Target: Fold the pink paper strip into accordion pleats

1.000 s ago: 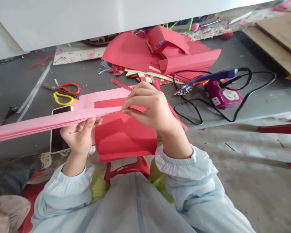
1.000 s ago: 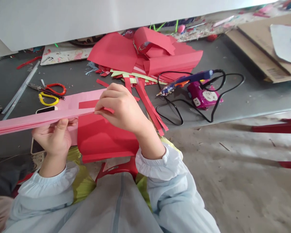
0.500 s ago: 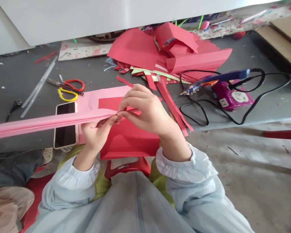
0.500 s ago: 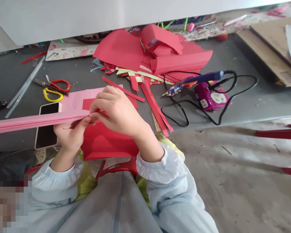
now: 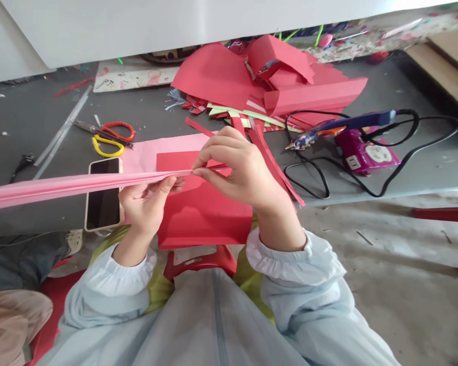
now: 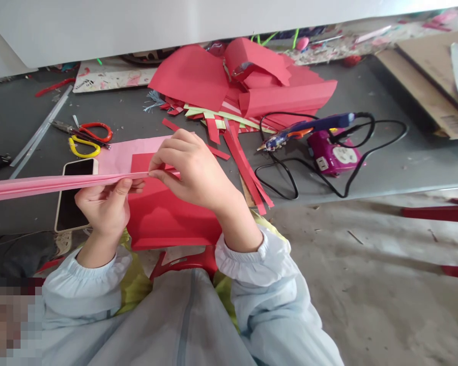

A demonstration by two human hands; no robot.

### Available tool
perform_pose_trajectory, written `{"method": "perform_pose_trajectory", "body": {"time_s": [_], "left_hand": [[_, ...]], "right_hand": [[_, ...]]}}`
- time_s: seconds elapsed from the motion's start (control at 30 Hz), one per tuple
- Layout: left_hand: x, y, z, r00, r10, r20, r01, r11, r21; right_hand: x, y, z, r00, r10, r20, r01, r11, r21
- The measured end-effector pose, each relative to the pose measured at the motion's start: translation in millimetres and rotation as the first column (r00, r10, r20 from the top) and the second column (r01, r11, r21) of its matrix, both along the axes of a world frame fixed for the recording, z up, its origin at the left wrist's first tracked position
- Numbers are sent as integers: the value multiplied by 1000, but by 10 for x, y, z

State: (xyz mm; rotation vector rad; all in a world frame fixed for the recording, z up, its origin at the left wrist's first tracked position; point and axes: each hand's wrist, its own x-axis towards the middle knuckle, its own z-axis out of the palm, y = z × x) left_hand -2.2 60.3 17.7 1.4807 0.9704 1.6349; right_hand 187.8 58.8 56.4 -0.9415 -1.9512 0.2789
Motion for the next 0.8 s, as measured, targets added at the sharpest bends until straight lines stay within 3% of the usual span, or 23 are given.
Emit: {"method": "perform_pose_trajectory", "body": {"time_s": [0.27, 0.53, 0.8], "left_hand": [[11, 1, 2, 999, 38, -31, -38, 999, -16], [22, -19, 27, 999, 1, -54, -3, 999, -53], [61, -27, 23, 999, -36, 5, 36, 999, 1]], "right_hand": [[-33, 9, -28, 1000, -27, 2, 27, 998, 53], [-69, 13, -24, 1000, -14, -8, 15, 994, 104], [-85, 10, -32, 999, 12, -33, -10, 998, 61]]}}
